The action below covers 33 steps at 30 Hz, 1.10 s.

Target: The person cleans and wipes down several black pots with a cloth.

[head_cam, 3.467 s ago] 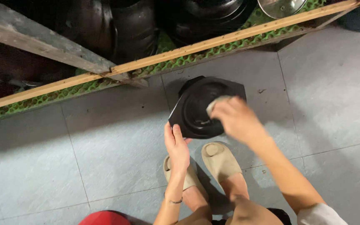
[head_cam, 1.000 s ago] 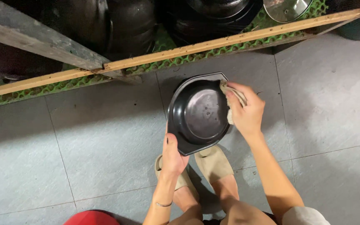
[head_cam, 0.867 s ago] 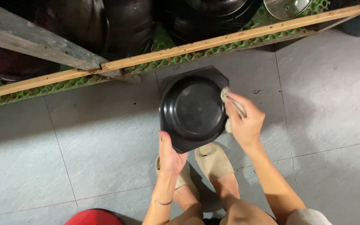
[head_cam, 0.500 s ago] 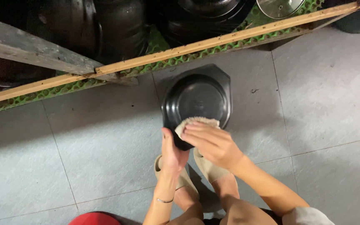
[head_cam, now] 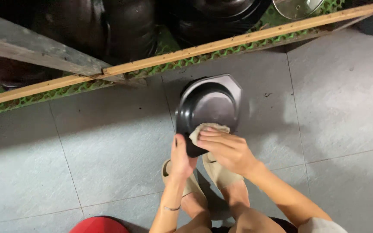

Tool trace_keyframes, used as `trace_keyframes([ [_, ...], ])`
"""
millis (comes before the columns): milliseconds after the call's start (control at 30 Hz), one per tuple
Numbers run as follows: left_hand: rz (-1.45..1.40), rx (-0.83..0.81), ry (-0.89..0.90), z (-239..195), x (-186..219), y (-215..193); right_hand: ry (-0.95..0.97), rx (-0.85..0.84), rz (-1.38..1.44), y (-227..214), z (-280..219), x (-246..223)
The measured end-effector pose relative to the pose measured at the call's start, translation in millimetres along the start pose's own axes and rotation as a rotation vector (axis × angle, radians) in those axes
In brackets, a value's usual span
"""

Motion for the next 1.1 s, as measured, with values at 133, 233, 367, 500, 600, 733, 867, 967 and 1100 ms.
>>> trace_keyframes([
  [133, 0.093, -0.013, -0.078, -7.6, -8.3, 25.1, -0.129, -0.044, 0.011, -17.2, 40.9, 3.6],
  [233, 0.121, -0.269, 0.075, -17.3, 1.4, 34.7, -0.068, 0.118, -0.182, -33.3, 56.5, 19.0],
  [367, -0.023, -0.18, 0.094, -11.1, 12.2, 19.2, 0.402, 0.277, -0.103, -46.9, 35.5, 48.4],
  [500, -0.027, 0.082, 0.095, -7.3, 31.4, 9.6, 0.762, 0.317, 0.049, -26.8, -16.9, 60.3],
  [600, 0.407, 0.091, 0.326, -19.2, 67.4, 19.5, 0.851, 0.208, 0.324, -10.5, -60.0, 72.4],
  [733, 1.05, 0.019, 0.292, -54.8, 99.2, 91.2, 0.914, 0.363, 0.366, -18.6, -83.9, 78.1],
  [867, 1.636, -0.193, 0.652, -50.5, 62.7, 115.4, 0.842, 0.556, 0.265, -32.6, -91.8, 81.8],
  [967, 1.95, -0.287, 0.911, -34.4, 12.3, 112.5, 0.875, 0.593, 0.291, -32.6, -92.6, 75.9],
  [1100, 2.438, -0.192, 0.949, 1.6, -40.4, 95.9, 0.808, 0.612, 0.243, -38.7, -81.6, 66.7],
])
Point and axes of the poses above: each hand's wrist, its own z-axis towards the middle knuckle, its own y-axis out of the palm, x = y × z, the point moved 2 cm from there along z, towards the middle knuckle, and after that the axes turned 7 degrees about z, right-handed, at the moved point
